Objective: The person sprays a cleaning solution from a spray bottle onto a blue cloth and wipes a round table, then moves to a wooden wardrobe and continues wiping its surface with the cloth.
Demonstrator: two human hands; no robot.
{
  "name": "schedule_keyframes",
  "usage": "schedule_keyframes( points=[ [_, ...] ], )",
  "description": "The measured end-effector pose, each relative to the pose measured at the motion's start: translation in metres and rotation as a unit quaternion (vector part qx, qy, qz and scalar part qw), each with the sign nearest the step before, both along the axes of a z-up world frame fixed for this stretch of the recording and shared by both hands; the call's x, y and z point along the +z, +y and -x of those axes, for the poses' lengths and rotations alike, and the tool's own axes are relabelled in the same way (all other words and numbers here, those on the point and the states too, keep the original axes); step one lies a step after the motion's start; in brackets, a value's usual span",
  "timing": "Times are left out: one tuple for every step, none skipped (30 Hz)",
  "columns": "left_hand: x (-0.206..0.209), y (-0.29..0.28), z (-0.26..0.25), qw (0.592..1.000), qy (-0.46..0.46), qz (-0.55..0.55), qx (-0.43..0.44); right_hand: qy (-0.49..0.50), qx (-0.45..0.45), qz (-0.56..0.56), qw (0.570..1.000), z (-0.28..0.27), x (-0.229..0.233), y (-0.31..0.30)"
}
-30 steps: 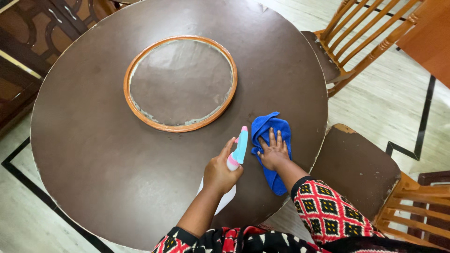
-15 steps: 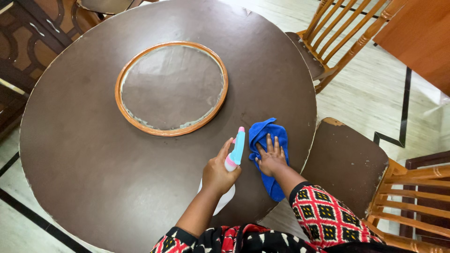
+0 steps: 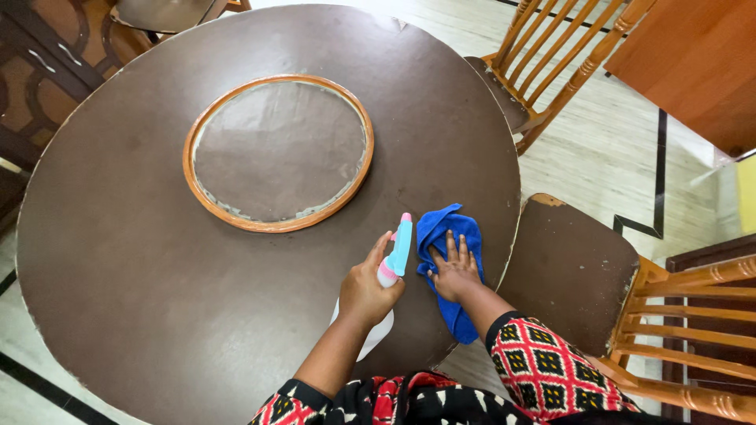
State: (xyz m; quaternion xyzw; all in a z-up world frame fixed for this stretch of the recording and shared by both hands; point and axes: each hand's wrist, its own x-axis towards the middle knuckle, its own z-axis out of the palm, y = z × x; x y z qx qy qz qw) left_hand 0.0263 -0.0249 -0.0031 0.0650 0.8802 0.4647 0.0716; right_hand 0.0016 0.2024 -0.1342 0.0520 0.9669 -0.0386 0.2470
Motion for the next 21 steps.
schedule_keyframes(
  points=[
    [0.000,0.000,0.000,1.000,0.006,0.000,-0.001,0.000,-0.001,0.001,1.000,-0.002,0.000,0.001],
    [0.000,0.000,0.001,1.000,0.011,0.000,-0.001,0.000,-0.002,0.002,1.000,-0.003,0.000,0.001],
    [0.001,0.000,0.002,1.000,0.017,0.001,-0.001,0.000,-0.003,0.003,1.000,-0.004,0.000,0.002],
    [0.001,0.000,0.001,1.000,0.004,0.004,0.001,0.001,-0.004,0.004,1.000,-0.006,-0.001,0.002],
    [0.001,-0.001,0.000,1.000,-0.010,0.008,0.002,0.002,-0.004,0.006,1.000,-0.007,-0.001,0.002],
    [0.002,0.000,0.001,1.000,-0.022,0.011,0.005,0.004,-0.003,0.007,1.000,-0.007,-0.001,0.003],
    [0.002,0.000,0.002,1.000,-0.014,0.009,0.004,0.004,-0.004,0.006,1.000,-0.006,-0.001,0.004],
    [0.002,0.000,0.002,1.000,-0.009,0.009,0.005,0.003,-0.003,0.007,1.000,-0.006,-0.002,0.003],
    [0.003,0.000,0.003,1.000,-0.003,0.008,0.005,0.001,-0.003,0.007,1.000,-0.006,-0.002,0.003],
    [0.003,0.001,0.003,1.000,-0.010,0.009,0.006,0.001,-0.002,0.006,1.000,-0.006,-0.002,0.004],
    [0.002,0.001,0.003,1.000,-0.016,0.010,0.007,0.001,-0.001,0.005,1.000,-0.007,-0.002,0.005],
    [0.002,0.002,0.005,1.000,-0.023,0.012,0.009,0.002,0.001,0.004,1.000,-0.006,-0.002,0.005],
    [0.002,0.003,0.007,1.000,-0.025,0.012,0.009,0.003,0.001,0.004,1.000,-0.004,-0.003,0.006],
    [0.002,0.004,0.007,0.999,-0.028,0.013,0.009,0.004,0.002,0.005,1.000,-0.004,-0.003,0.005],
    [0.001,0.004,0.007,0.999,-0.031,0.015,0.009,0.004,0.003,0.006,1.000,-0.004,-0.003,0.006],
    [0.001,0.006,0.008,0.999,-0.028,0.017,0.010,0.003,0.002,0.009,1.000,-0.004,-0.003,0.008],
    [0.001,0.007,0.010,0.999,-0.024,0.020,0.010,0.003,0.001,0.012,1.000,-0.003,-0.004,0.011],
    [0.000,0.009,0.010,0.999,-0.021,0.023,0.012,0.001,0.001,0.015,1.000,-0.002,-0.004,0.015],
    [0.000,0.011,0.009,0.999,-0.024,0.022,0.014,0.003,0.003,0.011,1.000,-0.002,-0.005,0.019],
    [0.000,0.011,0.009,0.999,-0.025,0.022,0.018,0.006,0.006,0.008,1.000,0.000,-0.005,0.024],
    [0.000,0.012,0.009,0.999,-0.026,0.022,0.022,0.009,0.010,0.005,1.000,0.002,-0.005,0.028]
  ],
)
